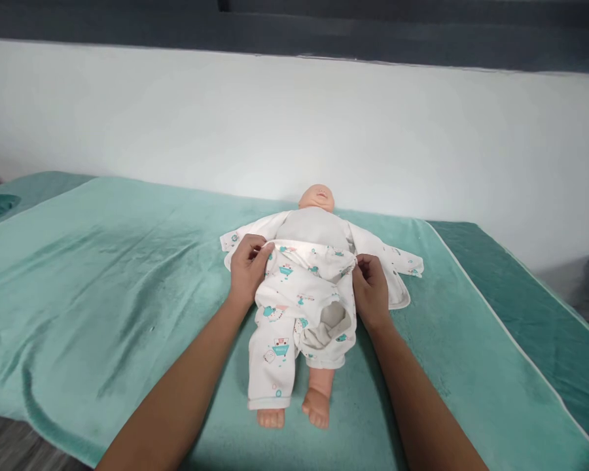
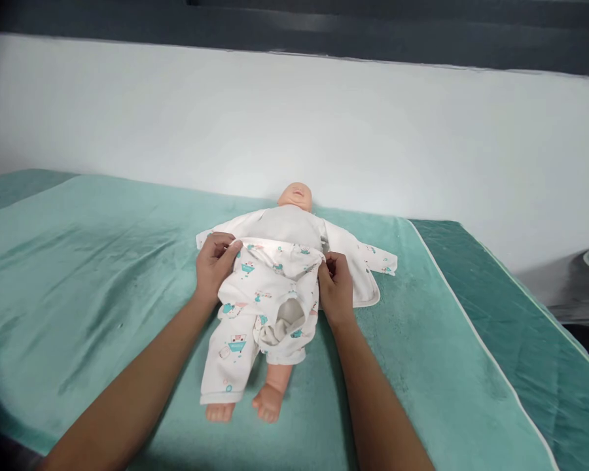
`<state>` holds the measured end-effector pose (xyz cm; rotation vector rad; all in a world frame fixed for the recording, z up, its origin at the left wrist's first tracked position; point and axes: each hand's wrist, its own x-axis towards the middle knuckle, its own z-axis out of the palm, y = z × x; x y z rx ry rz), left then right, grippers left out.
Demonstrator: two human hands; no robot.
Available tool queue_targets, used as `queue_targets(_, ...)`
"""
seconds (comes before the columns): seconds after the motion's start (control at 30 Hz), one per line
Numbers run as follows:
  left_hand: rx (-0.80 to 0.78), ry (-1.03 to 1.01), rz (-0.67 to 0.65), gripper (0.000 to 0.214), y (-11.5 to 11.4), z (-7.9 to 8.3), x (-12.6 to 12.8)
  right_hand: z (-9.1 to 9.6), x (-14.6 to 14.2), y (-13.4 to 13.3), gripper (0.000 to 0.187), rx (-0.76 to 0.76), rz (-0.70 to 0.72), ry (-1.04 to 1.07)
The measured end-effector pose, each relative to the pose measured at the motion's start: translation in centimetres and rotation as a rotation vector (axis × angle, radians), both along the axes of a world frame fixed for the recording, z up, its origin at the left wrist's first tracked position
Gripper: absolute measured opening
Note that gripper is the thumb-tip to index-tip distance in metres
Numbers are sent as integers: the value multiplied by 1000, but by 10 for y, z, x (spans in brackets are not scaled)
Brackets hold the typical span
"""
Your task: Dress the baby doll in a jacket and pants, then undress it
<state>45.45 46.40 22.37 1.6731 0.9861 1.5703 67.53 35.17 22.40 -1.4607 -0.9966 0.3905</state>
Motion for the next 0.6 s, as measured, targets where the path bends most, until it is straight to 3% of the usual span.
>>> queue_targets(0.13, -176, -45, 166, 18, 34, 3, 6, -4, 1, 3, 18, 5, -96, -25)
queue_targets(0.2, -203, -26, 151, 19, 48, 3, 13, -6, 3, 5, 19, 2, -114, -8)
queue_targets(0.3, -272, 88, -69, 19, 52, 3, 22, -6, 5, 8, 19, -57, -105, 15)
queue_targets(0.43, -361, 228, -269, 28, 35, 6, 19, -4, 9, 9, 23, -156, 52, 48)
queue_targets(0.6, -506, 63, -447, 36, 20, 12, 12, 4, 14, 5, 21, -157, 157, 176)
